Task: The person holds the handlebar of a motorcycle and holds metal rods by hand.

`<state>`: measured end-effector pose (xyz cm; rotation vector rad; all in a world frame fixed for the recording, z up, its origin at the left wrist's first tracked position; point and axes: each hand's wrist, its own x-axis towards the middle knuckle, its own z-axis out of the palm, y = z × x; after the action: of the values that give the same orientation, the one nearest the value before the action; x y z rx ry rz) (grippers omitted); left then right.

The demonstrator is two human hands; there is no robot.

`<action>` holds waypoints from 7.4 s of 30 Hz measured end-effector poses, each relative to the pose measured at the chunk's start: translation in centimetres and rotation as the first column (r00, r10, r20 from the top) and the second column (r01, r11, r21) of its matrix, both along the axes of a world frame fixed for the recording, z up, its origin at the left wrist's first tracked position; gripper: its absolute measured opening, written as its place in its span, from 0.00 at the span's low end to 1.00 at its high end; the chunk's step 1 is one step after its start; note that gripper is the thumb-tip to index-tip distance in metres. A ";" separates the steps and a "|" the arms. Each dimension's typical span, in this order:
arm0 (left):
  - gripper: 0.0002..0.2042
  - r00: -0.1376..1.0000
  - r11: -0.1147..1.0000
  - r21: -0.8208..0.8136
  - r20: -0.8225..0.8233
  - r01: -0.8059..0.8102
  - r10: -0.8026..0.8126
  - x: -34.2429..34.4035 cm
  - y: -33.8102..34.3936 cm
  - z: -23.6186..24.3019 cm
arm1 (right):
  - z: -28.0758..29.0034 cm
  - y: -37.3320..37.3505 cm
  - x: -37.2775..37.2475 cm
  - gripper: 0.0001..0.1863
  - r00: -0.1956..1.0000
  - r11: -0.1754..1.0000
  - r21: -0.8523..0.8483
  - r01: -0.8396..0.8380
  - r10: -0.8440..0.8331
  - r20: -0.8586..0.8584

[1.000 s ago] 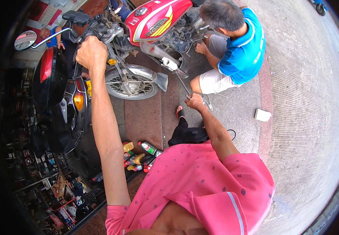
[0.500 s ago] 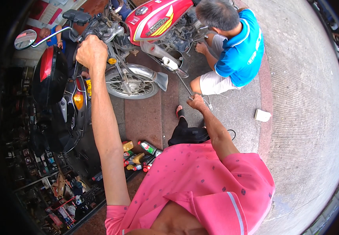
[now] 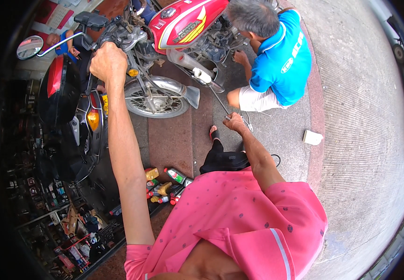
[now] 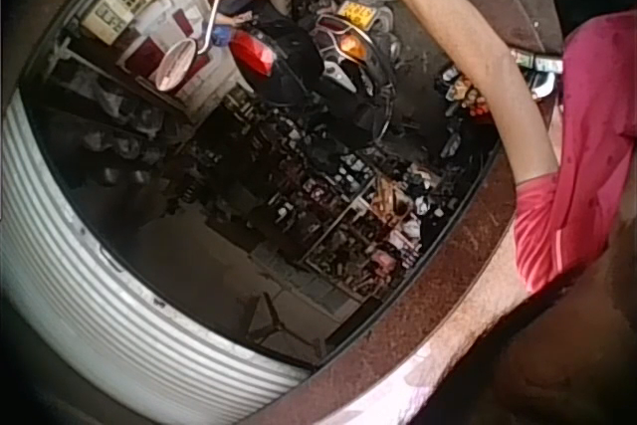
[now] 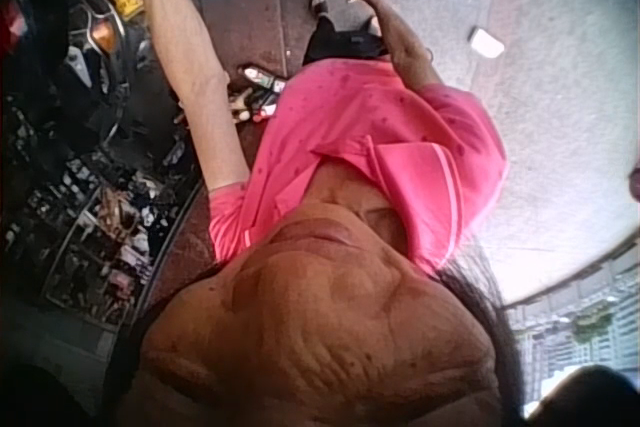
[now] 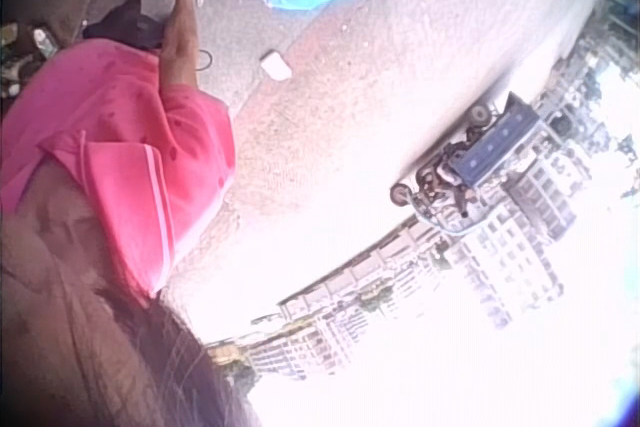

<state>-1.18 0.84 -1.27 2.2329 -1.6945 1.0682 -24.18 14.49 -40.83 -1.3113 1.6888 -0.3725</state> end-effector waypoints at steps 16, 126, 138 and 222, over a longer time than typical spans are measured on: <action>0.09 1.000 0.999 -0.034 0.018 0.014 -0.013 0.6 -0.1 -0.2 | 0.2 -0.8 0.1 0.17 0.990 0.970 0.197 -0.140 0.141 0.007; 0.09 0.030 0.776 0.583 -0.804 0.240 0.595 1.2 46.3 -51.9 | -1.2 6.8 -14.2 0.15 0.824 0.834 0.478 -0.277 0.462 -0.329; 0.09 -0.029 0.761 0.600 -0.780 0.247 0.625 1.7 46.4 -50.9 | -2.4 9.6 -16.4 0.13 0.841 0.779 0.612 -0.139 0.419 -0.342; 0.13 -0.732 0.706 0.707 -0.457 0.045 0.504 2.5 41.2 -42.3 | 1.8 15.6 -25.4 0.13 0.878 0.934 0.300 0.193 -0.028 -0.478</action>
<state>1.30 42.00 -43.57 2.0480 0.2109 -1.5881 -49.60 30.05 -39.00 -1.0963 2.1243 0.1924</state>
